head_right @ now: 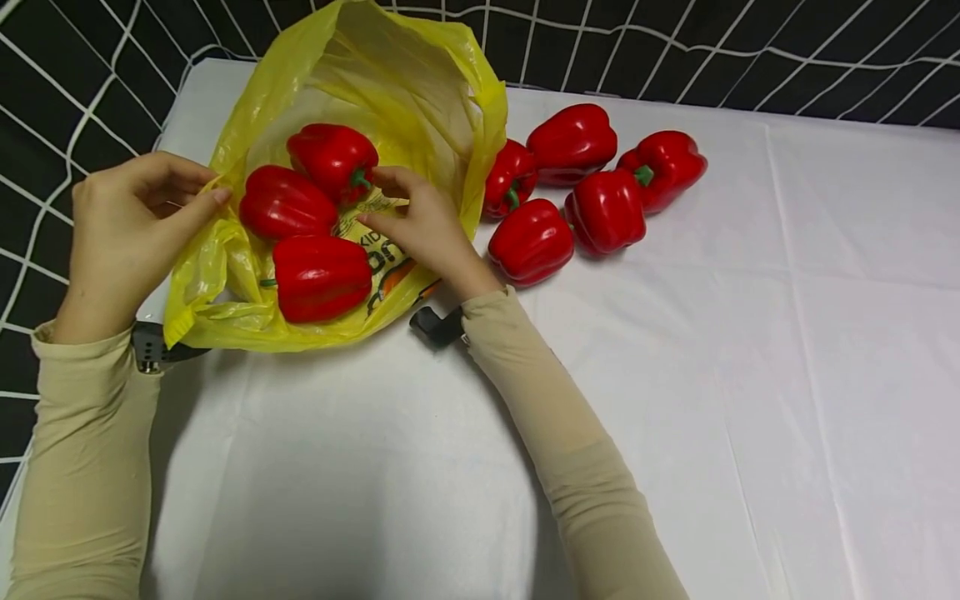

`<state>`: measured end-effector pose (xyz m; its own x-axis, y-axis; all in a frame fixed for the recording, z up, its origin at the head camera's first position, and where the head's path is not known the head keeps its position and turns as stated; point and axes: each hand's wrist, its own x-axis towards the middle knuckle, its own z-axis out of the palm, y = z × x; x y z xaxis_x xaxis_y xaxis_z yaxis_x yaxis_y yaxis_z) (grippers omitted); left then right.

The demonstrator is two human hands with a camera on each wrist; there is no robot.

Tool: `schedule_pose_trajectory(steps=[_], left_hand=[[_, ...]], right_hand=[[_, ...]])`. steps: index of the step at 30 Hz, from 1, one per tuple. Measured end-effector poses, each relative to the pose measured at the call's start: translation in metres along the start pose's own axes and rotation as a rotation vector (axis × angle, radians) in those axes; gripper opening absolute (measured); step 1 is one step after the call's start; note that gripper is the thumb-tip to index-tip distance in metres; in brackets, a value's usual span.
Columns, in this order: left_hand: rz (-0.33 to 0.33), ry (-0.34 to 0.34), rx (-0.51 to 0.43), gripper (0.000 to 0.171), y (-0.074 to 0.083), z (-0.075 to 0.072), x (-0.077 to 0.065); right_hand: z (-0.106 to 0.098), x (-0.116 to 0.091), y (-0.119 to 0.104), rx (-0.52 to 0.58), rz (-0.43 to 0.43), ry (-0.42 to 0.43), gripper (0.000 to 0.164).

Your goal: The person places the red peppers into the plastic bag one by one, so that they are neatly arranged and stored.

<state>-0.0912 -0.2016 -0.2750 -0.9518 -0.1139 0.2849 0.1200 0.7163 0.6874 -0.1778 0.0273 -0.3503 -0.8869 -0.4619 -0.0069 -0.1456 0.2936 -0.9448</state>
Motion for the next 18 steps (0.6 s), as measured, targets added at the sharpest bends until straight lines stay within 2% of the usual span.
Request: schedule_pose_trajectory(steps=[10,15,18], left_hand=[[-0.004,-0.006,0.006,0.022,-0.002,0.002,0.002],[0.001,0.008,-0.006,0.021,-0.002,0.001,0.001],[0.012,0.042,-0.013,0.021,-0.003,0.000,0.002]], right_hand=[[-0.011,-0.008,-0.012,0.010,0.052,0.052,0.050],[-0.016,-0.013,-0.008,-0.039,0.134,0.003,0.049],[-0.019,-0.017,-0.005,-0.092,0.176,-0.030,0.050]])
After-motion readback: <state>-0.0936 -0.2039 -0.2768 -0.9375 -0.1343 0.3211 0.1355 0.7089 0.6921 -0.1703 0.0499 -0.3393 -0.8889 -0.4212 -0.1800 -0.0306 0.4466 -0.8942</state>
